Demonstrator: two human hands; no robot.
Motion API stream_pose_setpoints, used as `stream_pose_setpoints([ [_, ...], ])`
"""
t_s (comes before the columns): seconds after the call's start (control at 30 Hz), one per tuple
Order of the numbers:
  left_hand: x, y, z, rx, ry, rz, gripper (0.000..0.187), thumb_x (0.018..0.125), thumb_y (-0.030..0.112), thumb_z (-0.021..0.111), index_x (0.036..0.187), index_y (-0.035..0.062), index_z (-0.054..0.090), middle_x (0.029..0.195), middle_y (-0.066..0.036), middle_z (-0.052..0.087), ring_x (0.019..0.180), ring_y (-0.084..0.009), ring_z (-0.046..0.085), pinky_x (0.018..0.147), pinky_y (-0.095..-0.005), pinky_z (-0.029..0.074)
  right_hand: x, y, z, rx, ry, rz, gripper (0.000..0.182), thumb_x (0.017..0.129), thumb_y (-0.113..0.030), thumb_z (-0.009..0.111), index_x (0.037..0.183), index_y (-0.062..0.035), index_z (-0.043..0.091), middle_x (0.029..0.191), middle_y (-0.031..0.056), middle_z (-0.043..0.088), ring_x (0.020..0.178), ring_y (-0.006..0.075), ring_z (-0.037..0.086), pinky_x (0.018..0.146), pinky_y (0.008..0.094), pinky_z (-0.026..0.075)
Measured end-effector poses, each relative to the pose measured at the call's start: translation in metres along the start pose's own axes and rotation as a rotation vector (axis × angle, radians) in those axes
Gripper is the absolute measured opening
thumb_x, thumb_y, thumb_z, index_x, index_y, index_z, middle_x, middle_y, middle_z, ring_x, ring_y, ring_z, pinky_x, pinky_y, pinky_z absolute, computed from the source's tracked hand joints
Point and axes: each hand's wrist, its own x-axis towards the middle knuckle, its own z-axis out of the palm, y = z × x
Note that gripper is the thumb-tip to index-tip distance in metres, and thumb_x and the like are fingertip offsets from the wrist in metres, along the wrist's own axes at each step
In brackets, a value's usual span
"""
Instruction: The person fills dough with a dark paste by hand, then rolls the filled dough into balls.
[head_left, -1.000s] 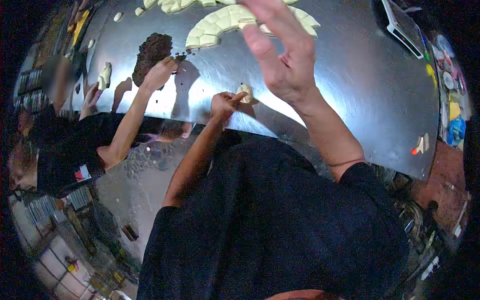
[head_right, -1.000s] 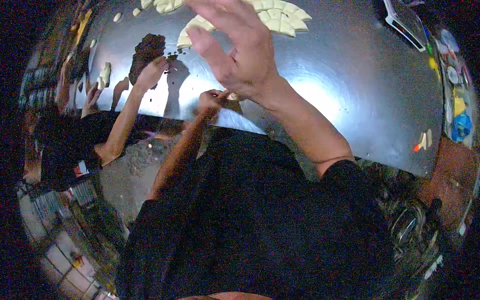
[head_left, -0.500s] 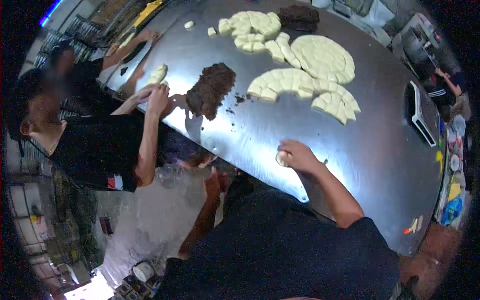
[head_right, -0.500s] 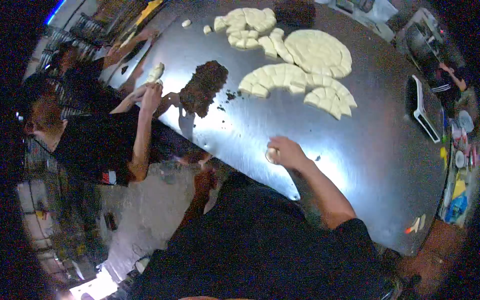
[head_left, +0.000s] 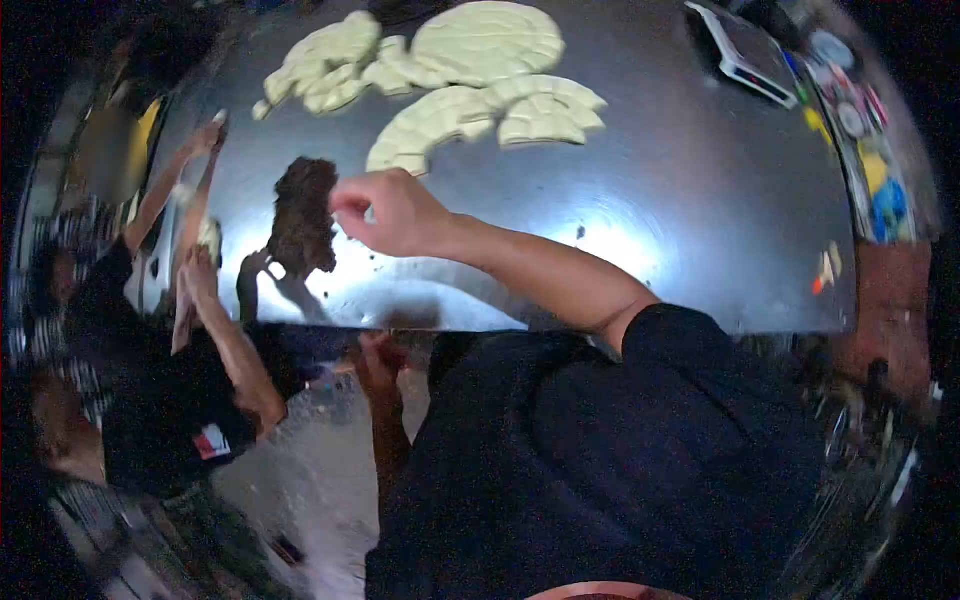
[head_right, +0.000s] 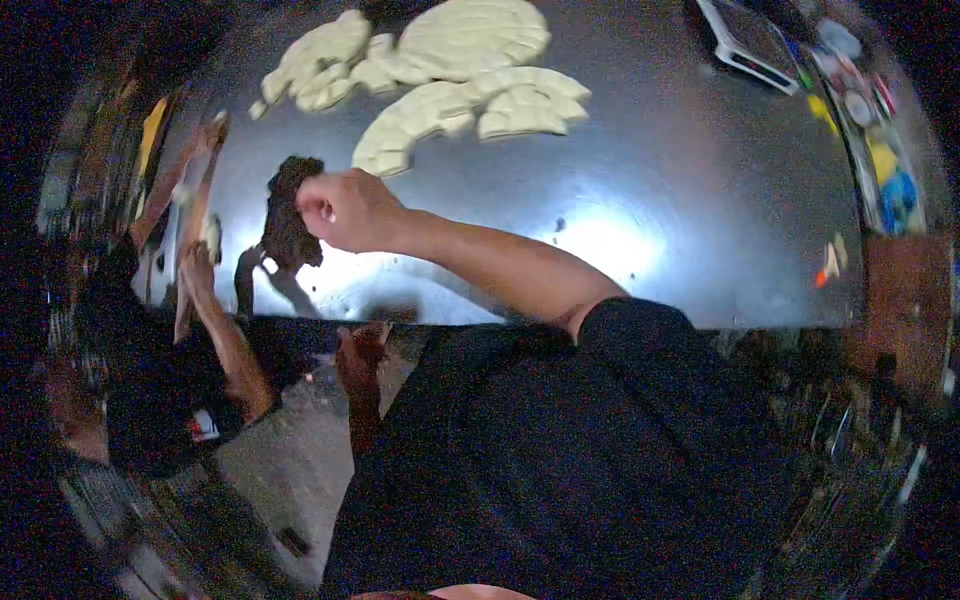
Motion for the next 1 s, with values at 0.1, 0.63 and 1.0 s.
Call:
stream_pose_setpoints([
  [0.1, -0.008, -0.015, -0.021, 0.122, -0.012, 0.024, 0.059, 0.098, 0.052, 0.039, 0.096, -0.0021, 0.062, 0.063, -0.008, 0.057, 0.057, -0.0165, 0.057, 0.052, -0.0301, 0.046, -0.016, 0.069, -0.074, -0.725, 0.065, 0.076, 0.032, 0.072, -0.019, 0.062, 0.100, -0.0053, 0.067, 0.090, 0.0111, 0.067, 0.087, 0.0306, 0.063, 0.079, 0.0408, 0.050],
  [0.63, -0.030, 0.034, 0.081, 0.315, -0.166, 0.112, 0.045, 0.098, 0.041, 0.047, 0.091, -0.0006, 0.064, 0.067, -0.006, 0.059, 0.056, -0.0128, 0.055, 0.052, -0.0271, 0.045, -0.142, 0.118, -0.255, -1.046, 0.541, 0.421, 0.021, 0.073, -0.024, 0.061, 0.075, -0.0032, 0.063, 0.077, 0.0239, 0.060, 0.076, 0.0443, 0.058, 0.065, 0.0502, 0.045],
  [1.0, -0.038, 0.132, 0.230, 0.094, -0.387, 0.577, 0.025, 0.090, 0.016, 0.063, 0.109, 0.0006, 0.065, 0.085, -0.007, 0.059, 0.074, -0.0138, 0.059, 0.065, -0.0279, 0.052, -0.118, -0.026, -0.113, -0.323, 0.529, -0.126, 0.027, 0.092, -0.022, 0.058, 0.074, -0.0011, 0.057, 0.058, 0.0035, 0.050, 0.061, 0.0084, 0.047, 0.056, 0.0289, 0.039],
])
